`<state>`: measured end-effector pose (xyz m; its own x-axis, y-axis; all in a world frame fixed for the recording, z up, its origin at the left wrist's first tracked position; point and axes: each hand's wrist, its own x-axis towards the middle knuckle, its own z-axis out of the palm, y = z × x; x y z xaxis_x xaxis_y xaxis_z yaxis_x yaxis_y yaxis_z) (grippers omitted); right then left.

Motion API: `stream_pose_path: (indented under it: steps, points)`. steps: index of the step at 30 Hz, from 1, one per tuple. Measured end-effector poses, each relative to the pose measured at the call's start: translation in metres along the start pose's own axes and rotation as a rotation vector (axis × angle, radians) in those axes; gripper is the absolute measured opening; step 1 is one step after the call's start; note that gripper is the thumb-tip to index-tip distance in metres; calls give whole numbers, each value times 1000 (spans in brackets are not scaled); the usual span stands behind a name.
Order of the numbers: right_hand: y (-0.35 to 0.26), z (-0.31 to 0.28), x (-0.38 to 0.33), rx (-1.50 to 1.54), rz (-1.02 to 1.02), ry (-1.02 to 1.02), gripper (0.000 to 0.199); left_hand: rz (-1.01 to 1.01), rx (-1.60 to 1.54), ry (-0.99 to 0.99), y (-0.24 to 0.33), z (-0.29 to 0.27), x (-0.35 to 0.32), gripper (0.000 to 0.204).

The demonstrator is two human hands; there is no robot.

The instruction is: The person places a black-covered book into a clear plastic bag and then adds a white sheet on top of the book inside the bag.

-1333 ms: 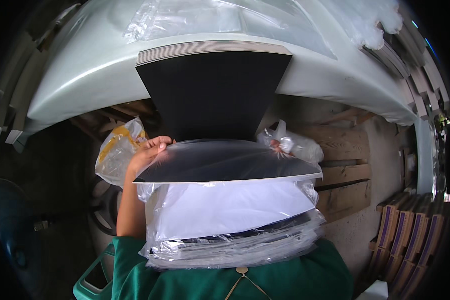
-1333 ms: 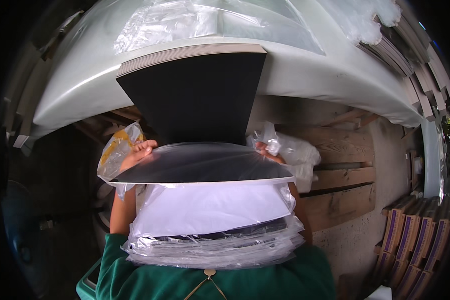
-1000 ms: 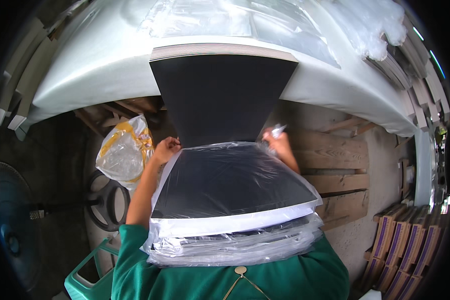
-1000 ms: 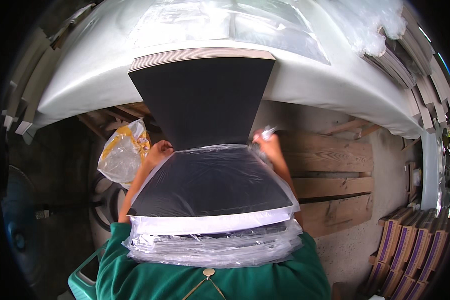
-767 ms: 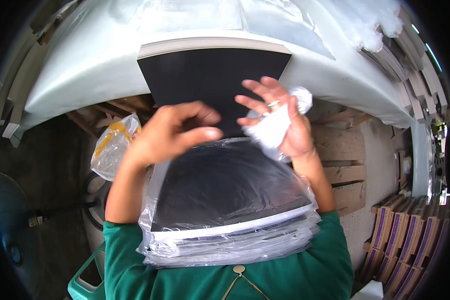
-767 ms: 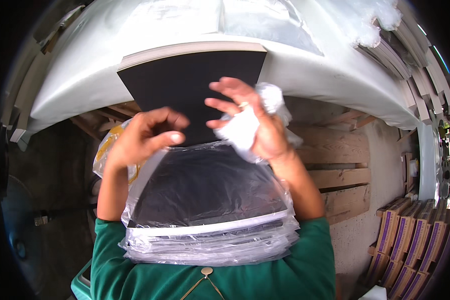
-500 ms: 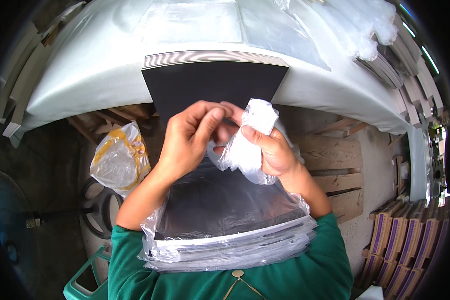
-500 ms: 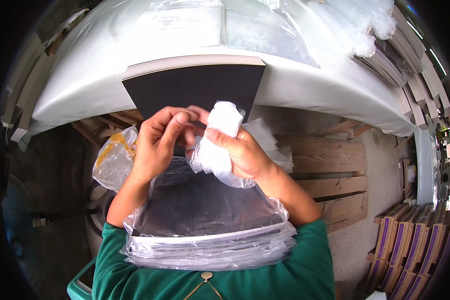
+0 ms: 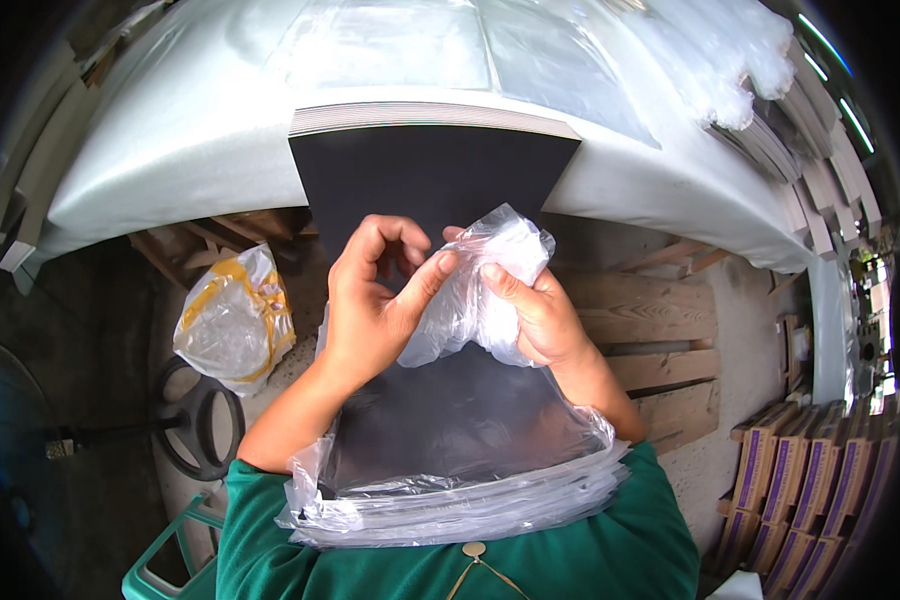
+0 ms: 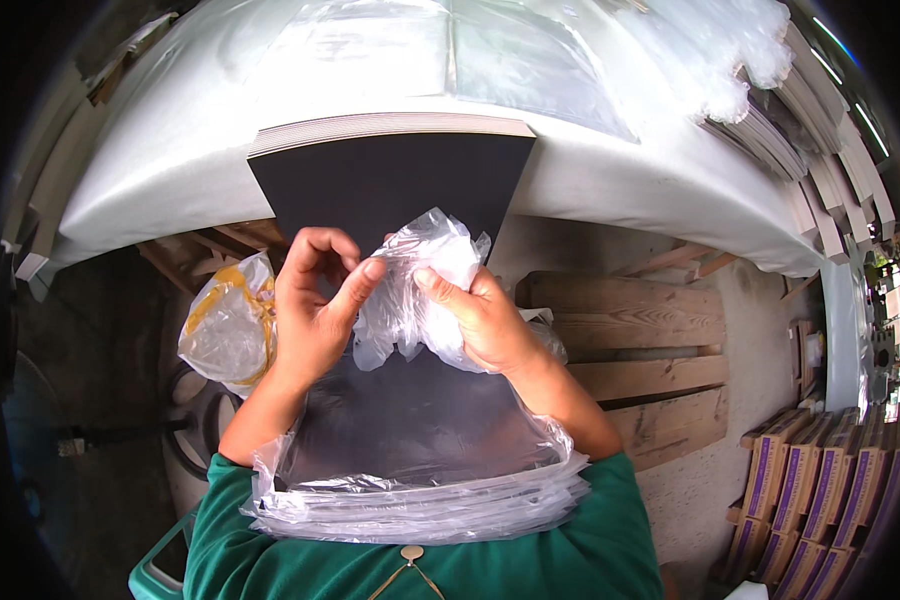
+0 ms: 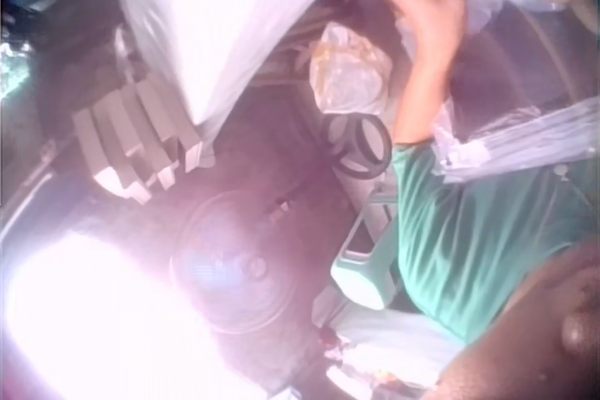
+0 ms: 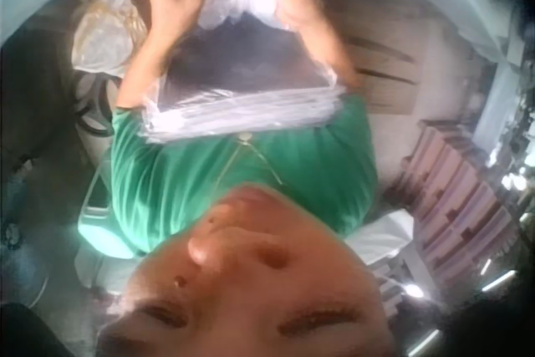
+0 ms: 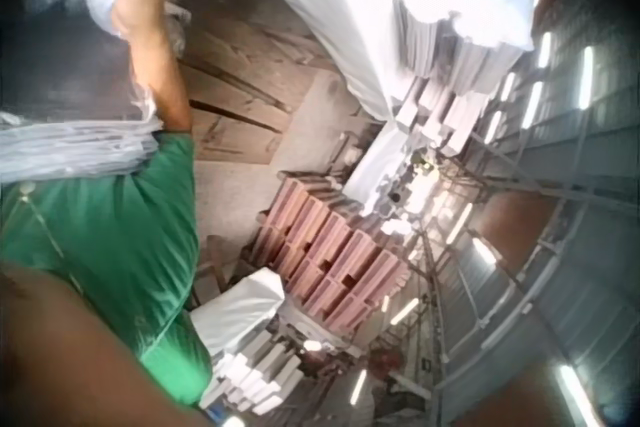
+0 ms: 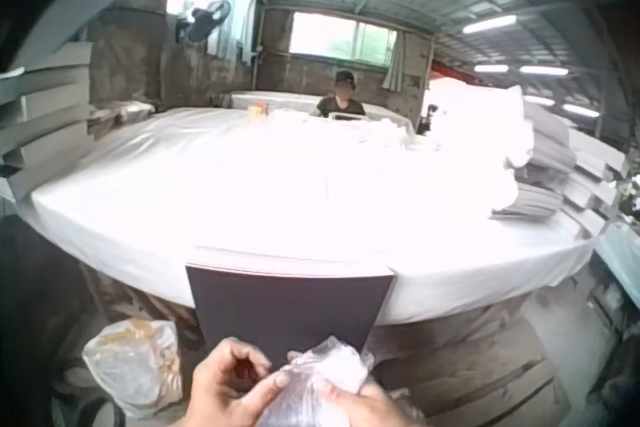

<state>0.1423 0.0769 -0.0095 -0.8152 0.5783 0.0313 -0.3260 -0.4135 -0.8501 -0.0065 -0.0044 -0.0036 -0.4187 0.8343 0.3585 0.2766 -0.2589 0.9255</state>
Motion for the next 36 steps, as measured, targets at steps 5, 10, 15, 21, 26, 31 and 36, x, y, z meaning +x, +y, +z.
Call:
stream_pose_path:
  steps: [5, 10, 15, 21, 26, 31, 36]
  points:
    - [3, 4, -1, 11, -106, 104, 27, -284, -100, -173, -3, 2, -3, 20]
    - [1, 6, 0, -72, -144, 281, 17, -9, 83, 143, -3, 4, -4, 23]
    - [4, 0, -4, -65, -175, 223, 19, 233, 358, -187, 9, 6, -5, 25]
    - [4, 2, -3, -75, -226, 298, 20, -88, -221, -232, -11, 5, -6, 18]
    - [4, -1, -7, -109, -182, 219, 22, -237, -207, -304, 5, 5, -3, 14]
    - [3, 2, -8, -72, -72, 207, 25, -90, -190, -176, 0, 4, -4, 12]
    - [5, 0, -8, -92, -162, 209, 20, -77, -222, -109, 3, 9, -4, 17]
